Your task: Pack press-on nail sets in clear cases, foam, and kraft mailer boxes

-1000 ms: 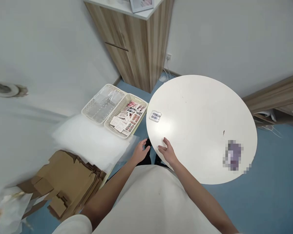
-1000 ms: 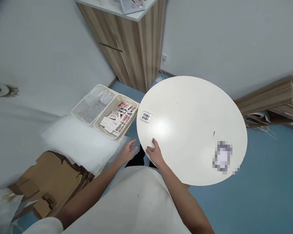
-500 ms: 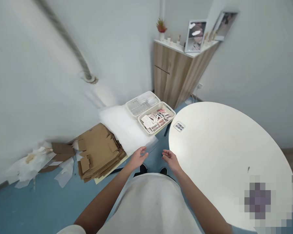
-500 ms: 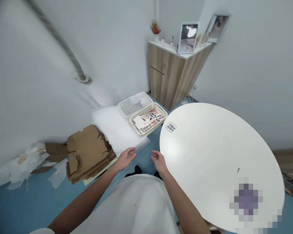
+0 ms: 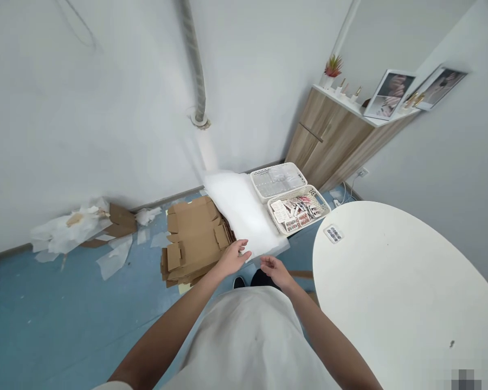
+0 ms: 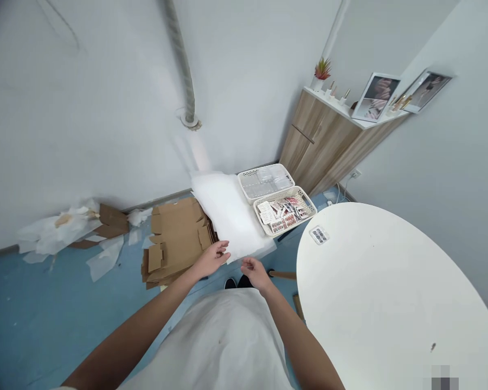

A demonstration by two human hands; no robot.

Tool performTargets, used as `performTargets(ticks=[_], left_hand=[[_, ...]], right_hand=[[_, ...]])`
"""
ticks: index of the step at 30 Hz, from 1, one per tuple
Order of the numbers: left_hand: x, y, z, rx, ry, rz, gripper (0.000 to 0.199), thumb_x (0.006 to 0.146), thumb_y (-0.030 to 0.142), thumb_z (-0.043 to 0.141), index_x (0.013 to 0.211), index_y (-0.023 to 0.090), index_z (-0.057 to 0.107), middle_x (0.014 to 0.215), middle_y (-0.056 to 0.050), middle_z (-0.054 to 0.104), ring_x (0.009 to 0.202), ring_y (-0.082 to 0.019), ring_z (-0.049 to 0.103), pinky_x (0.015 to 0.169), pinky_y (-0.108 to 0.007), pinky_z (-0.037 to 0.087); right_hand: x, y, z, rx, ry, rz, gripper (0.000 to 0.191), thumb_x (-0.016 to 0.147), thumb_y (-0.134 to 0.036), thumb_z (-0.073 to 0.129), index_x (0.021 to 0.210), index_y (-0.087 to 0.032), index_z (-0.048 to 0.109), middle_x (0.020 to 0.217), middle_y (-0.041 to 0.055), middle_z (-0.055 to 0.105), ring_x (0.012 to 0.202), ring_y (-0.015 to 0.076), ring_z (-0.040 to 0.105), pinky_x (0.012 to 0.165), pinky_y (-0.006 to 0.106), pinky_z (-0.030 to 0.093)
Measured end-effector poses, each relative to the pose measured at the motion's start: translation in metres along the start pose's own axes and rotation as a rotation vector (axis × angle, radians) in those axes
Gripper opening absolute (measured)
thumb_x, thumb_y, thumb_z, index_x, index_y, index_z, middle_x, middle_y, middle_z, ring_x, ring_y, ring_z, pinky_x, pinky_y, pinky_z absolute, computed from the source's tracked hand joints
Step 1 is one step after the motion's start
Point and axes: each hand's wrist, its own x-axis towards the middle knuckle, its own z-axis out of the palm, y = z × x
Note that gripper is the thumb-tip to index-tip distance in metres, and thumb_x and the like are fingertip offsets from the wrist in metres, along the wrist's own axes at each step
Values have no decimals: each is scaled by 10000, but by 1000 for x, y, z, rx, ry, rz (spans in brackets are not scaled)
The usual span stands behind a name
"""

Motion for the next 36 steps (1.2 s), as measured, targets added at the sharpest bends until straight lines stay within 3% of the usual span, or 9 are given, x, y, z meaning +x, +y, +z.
performTargets(ticks=[4,8,15,20,25,29,33,36], left_hand=[[20,6,3,-16,21,3,412,716,345,567,1103,210,519,1205,-94,516,1047,-223,526,837,-362,455],[43,12,4,-22,-63,-56,476,710,439,564,1129,219,507,1256,-97,476,1140,-249,460,881,-358,419],[112,24,1,-112,-66,-348,652,742,577,445,1267,200,364,1385,-103,303,1259,-252,301,975,-365,317],[142,4,8,-148,-59,-544,659,733,599,435,1258,206,368,1393,-103,286,1266,-252,285,964,-358,323],[143,-15,15,-174,39,-553,556,725,556,482,1142,188,472,1321,-116,400,1199,-260,382,904,-338,368],[144,-17,17,-267,83,-488,334,761,460,472,879,163,570,944,-94,622,868,-209,574,722,-302,442],[145,-21,19,-388,280,-494,224,772,356,465,790,165,582,786,-53,616,719,-151,566,653,-267,441],[145,-25,21,-470,398,-537,205,739,350,505,735,159,577,702,-25,581,633,-121,530,598,-246,435]], right_hand=[[17,-5,-8,-119,77,-13,395,617,-364,633,974,-196,609,1042,79,613,976,229,551,849,399,420],[47,-14,-14,-241,59,36,510,668,-372,583,1151,-227,512,1247,82,487,1158,249,431,915,425,371],[122,-34,-2,-411,24,-78,615,723,-319,518,1297,-187,339,1364,84,340,1265,211,287,1035,406,233],[161,-32,2,-513,-41,-67,664,743,-221,457,1349,-106,212,1435,113,155,1325,210,93,1066,404,157],[164,-22,11,-686,-195,-117,675,722,-156,444,1350,-84,206,1443,118,111,1326,243,-3,1053,445,165],[157,-28,27,-837,-302,-204,696,718,-153,448,1360,-115,183,1437,112,153,1327,253,20,1038,481,162],[153,-39,31,-854,-317,-295,662,730,-139,423,1355,-151,206,1411,101,242,1318,243,123,1038,501,131],[155,-45,23,-770,-242,-335,532,751,-154,417,1280,-188,368,1381,84,303,1290,227,221,1034,462,190]])
